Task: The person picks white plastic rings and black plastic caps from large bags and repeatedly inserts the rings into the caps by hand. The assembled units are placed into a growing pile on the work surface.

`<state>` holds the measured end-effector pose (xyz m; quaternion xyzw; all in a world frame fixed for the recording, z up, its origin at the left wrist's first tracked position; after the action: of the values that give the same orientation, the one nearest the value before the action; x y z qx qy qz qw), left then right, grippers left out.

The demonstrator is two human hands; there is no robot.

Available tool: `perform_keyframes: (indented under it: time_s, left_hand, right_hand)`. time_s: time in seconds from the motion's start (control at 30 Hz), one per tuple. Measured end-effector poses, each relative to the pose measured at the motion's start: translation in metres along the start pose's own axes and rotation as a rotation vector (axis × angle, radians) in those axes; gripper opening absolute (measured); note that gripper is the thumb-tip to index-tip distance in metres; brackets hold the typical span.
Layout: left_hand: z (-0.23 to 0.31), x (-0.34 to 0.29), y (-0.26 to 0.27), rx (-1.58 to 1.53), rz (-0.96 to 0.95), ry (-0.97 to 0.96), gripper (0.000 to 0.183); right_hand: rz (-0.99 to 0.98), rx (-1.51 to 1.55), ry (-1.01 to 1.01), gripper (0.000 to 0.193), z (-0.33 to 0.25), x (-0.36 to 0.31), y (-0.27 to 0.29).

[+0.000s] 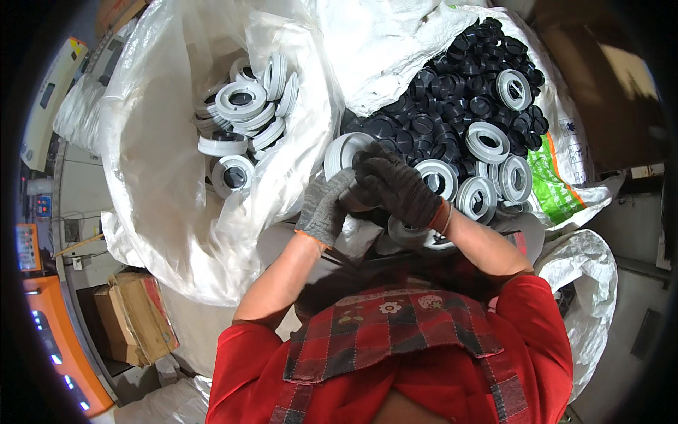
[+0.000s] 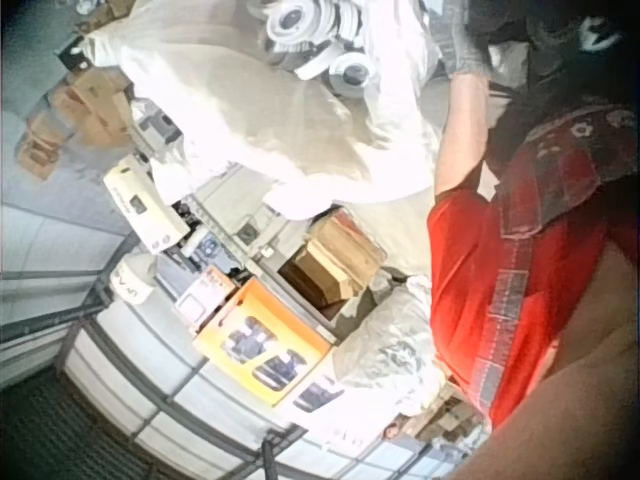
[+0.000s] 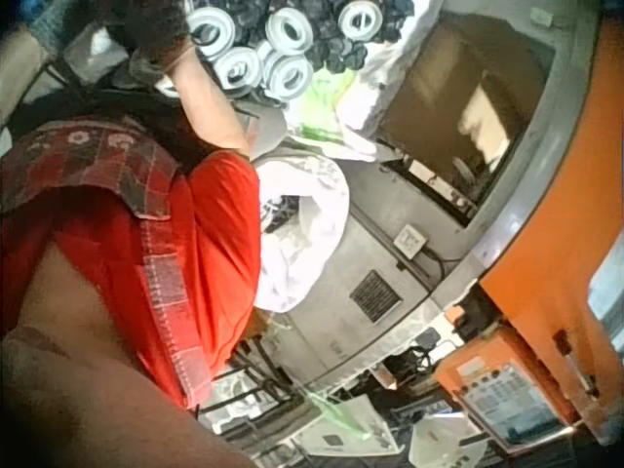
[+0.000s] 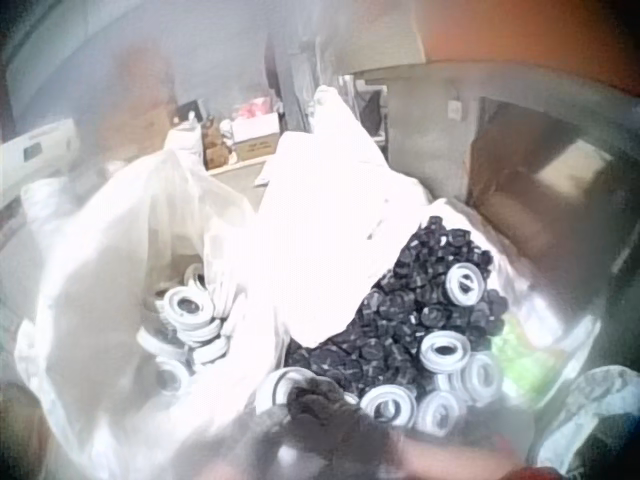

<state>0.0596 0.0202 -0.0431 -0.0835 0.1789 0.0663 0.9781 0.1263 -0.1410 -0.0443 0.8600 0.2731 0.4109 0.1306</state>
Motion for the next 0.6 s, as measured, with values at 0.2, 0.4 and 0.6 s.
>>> perform_keyframes:
  time_s: [0.2, 0.4, 0.6]
  left_hand:
    - [0.002, -0.011, -0.001, 0.138, -0.052, 0.006, 0.044]
    - [-0.008, -0.019, 0.001, 0.143, -0.151, 0.109, 0.039]
    - [0.019, -0.050, -0.030, 0.472, -0.179, -0.263, 0.050]
  right_hand:
    - [-0.309, 0.258, -0.564, 0.062, -0.057, 0.037, 0.039]
    - [-0.087, 0.059, -0.077, 0.062, -0.046, -0.007, 0.022]
    - [0.123, 0.589, -0.580, 0.050, -0.028, -0.027, 0.009]
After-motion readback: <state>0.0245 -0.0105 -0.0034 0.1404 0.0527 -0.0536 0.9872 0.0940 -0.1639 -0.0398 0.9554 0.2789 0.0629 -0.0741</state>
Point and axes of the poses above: each hand's wrist, its own x-axis towards the middle knuckle, its own y-axis out of the back of the hand, z = x × y, the point moved 2 cm from there along x, towards the middle knuckle, and after that the axes turned 15 degrees about x, right-handed, at the moved point
